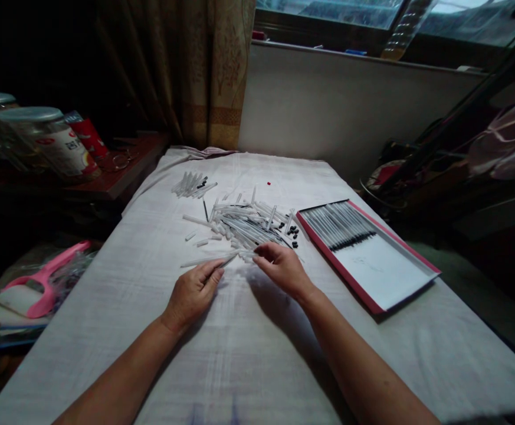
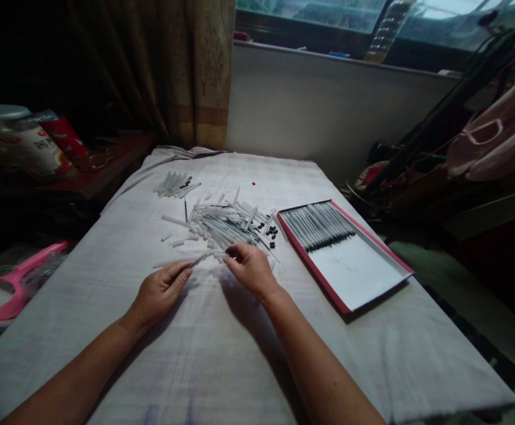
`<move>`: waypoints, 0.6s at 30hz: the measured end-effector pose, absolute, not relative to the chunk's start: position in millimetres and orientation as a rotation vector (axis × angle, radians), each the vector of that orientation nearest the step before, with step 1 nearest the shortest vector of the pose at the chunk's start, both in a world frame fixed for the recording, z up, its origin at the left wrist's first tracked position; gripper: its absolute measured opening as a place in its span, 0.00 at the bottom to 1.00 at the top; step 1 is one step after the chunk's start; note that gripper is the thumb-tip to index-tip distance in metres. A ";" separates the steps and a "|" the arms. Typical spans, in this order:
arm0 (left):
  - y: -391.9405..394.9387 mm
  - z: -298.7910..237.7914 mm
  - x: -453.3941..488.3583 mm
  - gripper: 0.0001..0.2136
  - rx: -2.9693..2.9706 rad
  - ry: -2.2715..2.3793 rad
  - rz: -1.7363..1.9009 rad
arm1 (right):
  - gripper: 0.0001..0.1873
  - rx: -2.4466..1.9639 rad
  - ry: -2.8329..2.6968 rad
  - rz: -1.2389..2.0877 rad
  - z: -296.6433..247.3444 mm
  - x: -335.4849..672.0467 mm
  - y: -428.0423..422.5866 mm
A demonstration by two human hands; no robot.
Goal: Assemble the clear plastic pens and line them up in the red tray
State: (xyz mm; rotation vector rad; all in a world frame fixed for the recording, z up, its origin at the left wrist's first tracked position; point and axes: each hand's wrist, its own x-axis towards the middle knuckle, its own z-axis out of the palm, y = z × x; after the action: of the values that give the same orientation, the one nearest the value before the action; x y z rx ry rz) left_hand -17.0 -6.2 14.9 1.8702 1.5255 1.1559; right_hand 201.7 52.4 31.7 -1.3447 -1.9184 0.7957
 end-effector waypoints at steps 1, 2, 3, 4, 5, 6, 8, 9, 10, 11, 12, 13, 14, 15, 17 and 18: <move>-7.1 15.0 -17.3 0.14 1.974 1.529 1.119 | 0.08 -1.292 -1.842 0.875 29.8 205.7 47.2; -8.0 15.4 -17.3 0.14 2.055 1.528 1.069 | 0.09 -1.254 -1.781 0.935 28.0 208.9 42.1; -9.0 16.2 -16.9 0.15 2.115 1.528 1.015 | 0.10 -1.232 -1.736 0.977 26.6 211.3 37.5; -9.9 17.1 -16.2 0.15 2.160 1.532 0.966 | 0.11 -1.223 -1.705 1.002 25.5 212.7 33.5; -10.7 17.9 -15.5 0.15 2.193 1.538 0.928 | 0.11 -1.224 -1.683 1.015 24.8 213.4 30.5; -11.3 18.6 -14.7 0.15 2.220 1.543 0.899 | 0.11 -1.227 -1.669 1.018 24.5 213.4 28.3; -12.2 19.2 -13.5 0.15 2.254 1.548 0.864 | 0.11 -1.222 -1.658 1.022 24.6 212.1 26.4; -12.5 19.1 -13.2 0.15 2.265 1.548 0.852 | 0.11 -1.216 -1.660 1.025 24.8 211.2 26.4; -12.6 18.9 -13.0 0.15 2.273 1.548 0.842 | 0.11 -1.210 -1.664 1.027 24.8 210.4 26.6; -12.8 18.6 -13.0 0.15 2.279 1.547 0.836 | 0.11 -1.206 -1.670 1.027 24.8 209.8 26.9; -12.9 18.3 -13.2 0.15 2.282 1.546 0.831 | 0.11 -1.202 -1.678 1.028 24.7 209.5 27.3; -13.0 18.1 -13.4 0.15 2.284 1.544 0.826 | 0.11 -1.200 -1.685 1.030 24.4 209.5 27.5; -13.1 17.9 -13.6 0.15 2.286 1.541 0.822 | 0.11 -1.200 -1.692 1.031 24.1 209.8 27.7; -13.2 17.8 -13.7 0.15 2.290 1.537 0.821 | 0.11 -1.204 -1.698 1.030 23.7 210.4 27.7; -13.4 17.8 -13.7 0.15 2.302 1.532 0.818 | 0.12 -1.217 -1.702 1.028 22.9 211.7 27.6; -13.6 17.8 -13.5 0.15 2.310 1.528 0.818 | 0.12 -1.223 -1.705 1.028 22.4 212.2 27.4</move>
State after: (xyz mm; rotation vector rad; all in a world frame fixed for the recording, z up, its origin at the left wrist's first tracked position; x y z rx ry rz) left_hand -13.5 -13.6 17.8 2.3103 1.5281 0.8181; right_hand 212.2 27.4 22.4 -1.2227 -1.7051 1.0281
